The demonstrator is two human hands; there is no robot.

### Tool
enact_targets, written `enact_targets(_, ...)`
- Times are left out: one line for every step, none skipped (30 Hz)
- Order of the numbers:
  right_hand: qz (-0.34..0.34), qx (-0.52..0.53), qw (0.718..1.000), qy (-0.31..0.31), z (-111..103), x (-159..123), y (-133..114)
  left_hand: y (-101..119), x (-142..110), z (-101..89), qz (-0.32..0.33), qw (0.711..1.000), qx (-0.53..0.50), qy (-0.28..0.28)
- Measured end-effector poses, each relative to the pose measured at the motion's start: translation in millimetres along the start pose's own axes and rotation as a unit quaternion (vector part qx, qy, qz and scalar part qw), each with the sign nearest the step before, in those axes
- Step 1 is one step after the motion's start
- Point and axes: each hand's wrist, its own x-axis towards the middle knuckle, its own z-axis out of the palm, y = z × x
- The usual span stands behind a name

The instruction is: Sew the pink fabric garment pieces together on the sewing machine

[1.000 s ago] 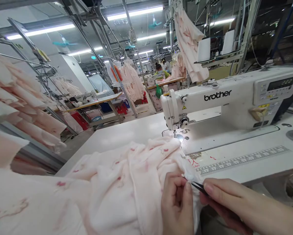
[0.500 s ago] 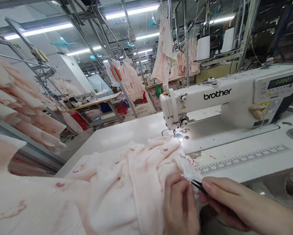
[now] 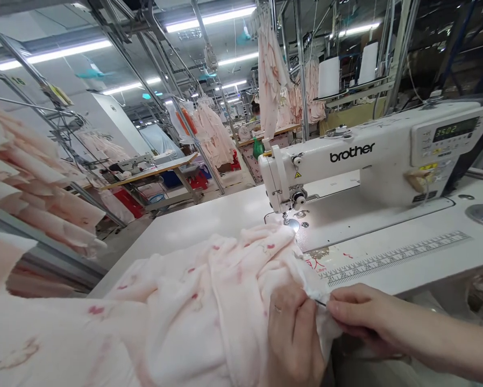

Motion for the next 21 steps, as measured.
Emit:
enact_targets(-0.006,0.011,1.0,-0.002,-0.8,-0.1,0.6,0.1,-0.7,-0.8,0.0,1.0,-0.005,-0.004)
enact_targets(-0.009,0.017,1.0,-0.009,-2.6,-1.4,0.9,0.1,-1.6,-2.3,-0.011,1.0,-0.005,0.003)
enact_targets(-0.009,0.018,1.0,-0.018,-5.8,-4.0,0.6,0.1,-2.5,-4.4,-0.036,0.999,0.006,0.026)
enact_targets(-0.006,0.012,1.0,-0.024,-10.2,-7.8,-0.2,0.0,-3.3,-7.1,-0.073,0.995,0.025,0.065)
enact_targets(-0.004,-0.003,1.0,-0.024,-15.6,-12.3,-1.5,-0.1,-4.0,-10.0,-0.117,0.986,0.042,0.112)
enact_targets(-0.008,-0.028,1.0,-0.01,-21.4,-16.9,-3.2,0.1,-4.5,-12.8,-0.163,0.974,0.045,0.149)
enact_targets(-0.026,-0.06,0.998,0.021,-26.7,-21.0,-5.2,0.5,-4.8,-15.0,-0.211,0.962,0.029,0.173)
enact_targets(-0.065,-0.091,0.991,0.067,-30.7,-23.9,-7.5,1.2,-4.6,-16.3,-0.252,0.951,-0.007,0.18)
enact_targets(-0.116,-0.118,0.979,0.118,-32.8,-25.1,-9.9,2.4,-4.2,-16.6,-0.289,0.94,-0.056,0.173)
enact_targets(-0.163,-0.141,0.963,0.159,-32.6,-24.4,-12.5,3.9,-3.4,-15.8,-0.32,0.928,-0.108,0.16)
enact_targets(-0.2,-0.162,0.949,0.183,-30.2,-22.1,-15.1,5.7,-2.3,-14.3,-0.344,0.915,-0.152,0.147)
enact_targets(-0.224,-0.183,0.939,0.186,-26.0,-18.2,-17.7,7.6,-1.3,-12.4,-0.36,0.904,-0.184,0.137)
enact_targets(-0.234,-0.209,0.935,0.165,-20.7,-13.4,-20.2,9.5,-0.3,-10.4,-0.367,0.897,-0.207,0.131)
enact_targets(-0.235,-0.24,0.933,0.133,-15.1,-8.2,-22.5,11.2,0.5,-8.8,-0.367,0.894,-0.224,0.125)
enact_targets(-0.236,-0.271,0.928,0.103,-9.9,-3.0,-24.4,12.7,1.0,-7.7,-0.366,0.893,-0.236,0.116)
enact_targets(-0.241,-0.293,0.922,0.08,-5.7,1.6,-25.9,13.7,1.1,-7.4,-0.365,0.891,-0.247,0.105)
enact_targets(-0.246,-0.302,0.919,0.064,-2.6,5.5,-26.9,14.4,0.8,-7.7,-0.368,0.889,-0.256,0.092)
enact_targets(-0.243,-0.297,0.922,0.055,-0.8,8.5,-27.3,14.8,0.2,-8.5,-0.375,0.885,-0.264,0.078)
enact_targets(-0.236,-0.286,0.927,0.051,-0.1,10.6,-27.2,14.8,-0.5,-9.6,-0.388,0.88,-0.268,0.064)
enact_targets(-0.229,-0.274,0.933,0.049,0.0,11.7,-26.6,14.6,-1.2,-11.0,-0.405,0.872,-0.27,0.048)
enact_targets(-0.222,-0.267,0.937,0.045,-0.3,12.1,-25.8,14.1,-1.7,-12.3,-0.425,0.864,-0.269,0.029)
